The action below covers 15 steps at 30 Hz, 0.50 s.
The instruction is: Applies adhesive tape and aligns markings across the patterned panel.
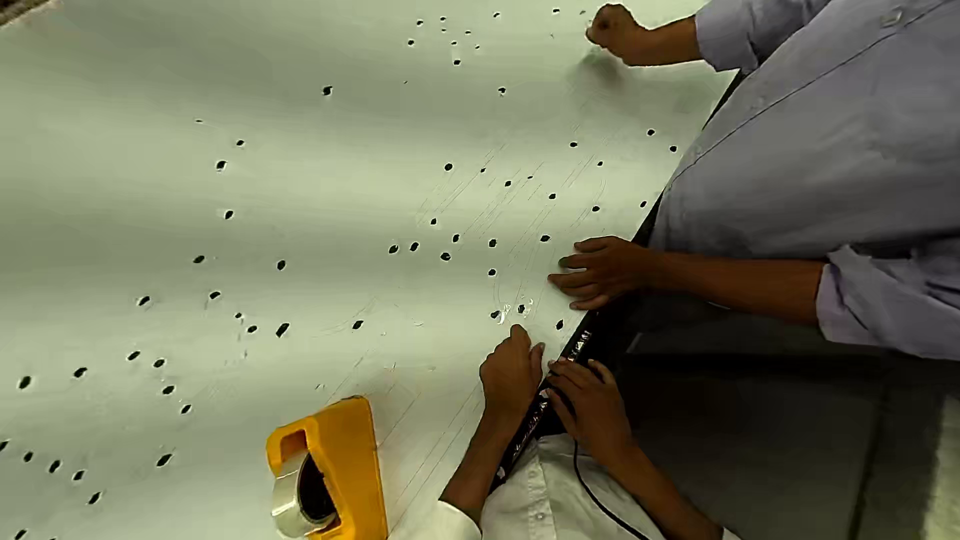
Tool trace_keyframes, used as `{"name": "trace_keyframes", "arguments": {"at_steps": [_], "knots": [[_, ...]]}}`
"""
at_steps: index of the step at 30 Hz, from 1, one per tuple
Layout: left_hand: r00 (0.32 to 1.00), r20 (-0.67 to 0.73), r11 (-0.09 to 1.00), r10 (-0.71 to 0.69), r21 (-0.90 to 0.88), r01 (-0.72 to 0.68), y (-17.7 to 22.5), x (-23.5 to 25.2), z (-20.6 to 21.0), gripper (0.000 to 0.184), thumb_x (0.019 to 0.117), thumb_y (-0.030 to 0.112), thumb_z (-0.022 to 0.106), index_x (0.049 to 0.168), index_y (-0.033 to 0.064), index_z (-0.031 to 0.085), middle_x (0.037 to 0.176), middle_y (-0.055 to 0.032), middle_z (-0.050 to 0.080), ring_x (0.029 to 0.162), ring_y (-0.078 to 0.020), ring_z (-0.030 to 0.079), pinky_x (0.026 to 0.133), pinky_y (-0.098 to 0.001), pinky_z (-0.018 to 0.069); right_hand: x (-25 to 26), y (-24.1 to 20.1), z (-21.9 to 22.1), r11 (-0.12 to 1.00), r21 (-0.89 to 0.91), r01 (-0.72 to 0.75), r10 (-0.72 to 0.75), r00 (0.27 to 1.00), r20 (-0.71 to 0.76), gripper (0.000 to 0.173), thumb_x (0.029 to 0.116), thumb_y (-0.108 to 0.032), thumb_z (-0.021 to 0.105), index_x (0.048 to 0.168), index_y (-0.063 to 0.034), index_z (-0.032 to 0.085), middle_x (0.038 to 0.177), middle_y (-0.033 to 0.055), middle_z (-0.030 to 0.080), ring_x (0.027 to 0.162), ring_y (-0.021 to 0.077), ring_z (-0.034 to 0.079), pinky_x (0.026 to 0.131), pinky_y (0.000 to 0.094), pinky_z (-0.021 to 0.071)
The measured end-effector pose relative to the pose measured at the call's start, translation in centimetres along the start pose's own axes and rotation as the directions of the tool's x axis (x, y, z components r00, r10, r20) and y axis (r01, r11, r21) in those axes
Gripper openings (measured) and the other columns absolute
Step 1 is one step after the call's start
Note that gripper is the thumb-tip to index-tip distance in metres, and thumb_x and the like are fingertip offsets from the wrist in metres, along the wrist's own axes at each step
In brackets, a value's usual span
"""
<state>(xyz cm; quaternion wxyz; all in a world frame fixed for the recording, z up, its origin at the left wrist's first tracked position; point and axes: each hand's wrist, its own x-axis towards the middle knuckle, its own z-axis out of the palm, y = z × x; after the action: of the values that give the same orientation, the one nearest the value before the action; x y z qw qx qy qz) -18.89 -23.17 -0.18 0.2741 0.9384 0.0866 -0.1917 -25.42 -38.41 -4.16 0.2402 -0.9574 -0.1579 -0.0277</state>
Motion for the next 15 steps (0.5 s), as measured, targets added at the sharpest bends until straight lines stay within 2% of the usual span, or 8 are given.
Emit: {"name": "trace_keyframes", "arguments": {"at_steps": [3, 5, 7, 8, 9, 11, 13, 15], "knots": [[0.997, -0.002, 0.99, -0.076, 0.123, 0.076, -1.7, -1.0, -0.8, 0.053, 0.098, 0.054, 0.062, 0.11, 0.0028, 0.069, 0.087, -0.0184, 0.071, 0.087, -0.0395, 0.071, 0.074, -0.0589, 0.0548, 0.3, -0.1, -0.3, 1.0, 0.017, -0.015, 0.015, 1.0, 0.016, 0.029, 0.1012, -0.032, 0.056, 0.106, -0.0166, 0.08, 0.125, -0.0019, 0.074, 0.124, 0.0195, 0.066, 0.108, 0.0581, 0.0447], [0.999, -0.004, 0.996, -0.032, 0.086, 0.032, -4.5, -3.0, -1.5, 0.045, 0.1013, 0.045, 0.059, 0.106, 0.0017, 0.07, 0.084, -0.0178, 0.071, 0.084, -0.0383, 0.071, 0.074, -0.058, 0.0549, 0.7, -0.1, -0.6, 1.0, 0.021, -0.012, 0.012, 1.0, 0.023, 0.029, 0.1003, -0.032, 0.058, 0.103, -0.0144, 0.08, 0.123, 0.0008, 0.075, 0.122, 0.0224, 0.067, 0.107, 0.0594, 0.0449], [0.992, -0.121, 0.999, 0.047, -0.012, -0.049, -8.0, -6.6, -1.8, 0.04, 0.0995, 0.039, 0.061, 0.098, 0.0001, 0.071, 0.07, -0.0132, 0.066, 0.065, -0.0321, 0.068, 0.062, -0.0529, 0.0553, 0.9, -0.3, -0.8, 1.0, 0.014, 0.008, -0.008, 1.0, 0.003, 0.03, 0.0996, -0.033, 0.058, 0.099, -0.0132, 0.08, 0.116, 0.0026, 0.076, 0.115, 0.0236, 0.07, 0.105, 0.0588, 0.0466], [0.968, -0.236, 0.993, 0.079, -0.062, -0.096, -9.7, -8.7, -1.9, 0.039, 0.0971, 0.038, 0.063, 0.092, -0.0001, 0.07, 0.061, -0.0084, 0.06, 0.054, -0.0256, 0.062, 0.053, -0.0468, 0.053, 1.1, -0.5, -0.8, 0.999, 0.017, 0.031, -0.031, 0.999, -0.026, 0.03, 0.0985, -0.033, 0.058, 0.097, -0.0124, 0.079, 0.109, 0.0037, 0.077, 0.109, 0.0243, 0.072, 0.102, 0.0584, 0.0483], [0.936, -0.343, 0.987, 0.08, -0.103, -0.122, -10.9, -10.8, -2.3, 0.038, 0.0953, 0.037, 0.064, 0.087, 0.0007, 0.069, 0.056, -0.0037, 0.055, 0.047, -0.0182, 0.055, 0.047, -0.0388, 0.0492, 1.6, -1.0, -0.8, 0.998, 0.041, 0.057, -0.056, 0.998, -0.038, 0.03, 0.0984, -0.034, 0.058, 0.096, -0.0116, 0.079, 0.104, 0.0043, 0.077, 0.103, 0.0247, 0.073, 0.099, 0.0571, 0.0499], [0.847, -0.532, 0.978, 0.017, -0.168, -0.125, -13.1, -15.2, -3.7, 0.034, 0.0943, 0.034, 0.066, 0.082, 0.0028, 0.064, 0.055, 0.0022, 0.05, 0.045, -0.0046, 0.046, 0.045, -0.022, 0.0416, 2.5, -2.6, -0.3, 0.98, 0.149, 0.13, -0.128, 0.991, -0.026, 0.03, 0.0976, -0.034, 0.058, 0.094, -0.0112, 0.078, 0.097, 0.0044, 0.077, 0.093, 0.0245, 0.073, 0.092, 0.0536, 0.0532], [0.722, -0.687, 0.972, -0.085, -0.215, -0.09, -15.1, -19.0, -5.1, 0.029, 0.0943, 0.027, 0.068, 0.081, 0.0019, 0.062, 0.059, 0.0029, 0.052, 0.049, 0.0028, 0.046, 0.047, -0.0125, 0.0406, 3.4, -5.2, 0.7, 0.933, 0.298, 0.203, -0.227, 0.973, 0.049, 0.03, 0.0979, -0.036, 0.058, 0.094, -0.0119, 0.076, 0.091, 0.0022, 0.075, 0.087, 0.0206, 0.072, 0.088, 0.0485, 0.0538], [0.628, -0.74, 0.96, -0.242, -0.276, 0.044, -17.3, -21.8, -6.0, 0.026, 0.0945, 0.024, 0.067, 0.086, -0.0011, 0.063, 0.065, 0.001, 0.057, 0.055, 0.0021, 0.053, 0.051, -0.013, 0.045, 4.0, -8.4, 2.0, 0.859, 0.412, 0.303, -0.39, 0.91, 0.144, 0.028, 0.0984, -0.035, 0.06, 0.099, -0.0114, 0.075, 0.09, 0.0019, 0.074, 0.085, 0.0193, 0.071, 0.086, 0.0476, 0.0552]]}}
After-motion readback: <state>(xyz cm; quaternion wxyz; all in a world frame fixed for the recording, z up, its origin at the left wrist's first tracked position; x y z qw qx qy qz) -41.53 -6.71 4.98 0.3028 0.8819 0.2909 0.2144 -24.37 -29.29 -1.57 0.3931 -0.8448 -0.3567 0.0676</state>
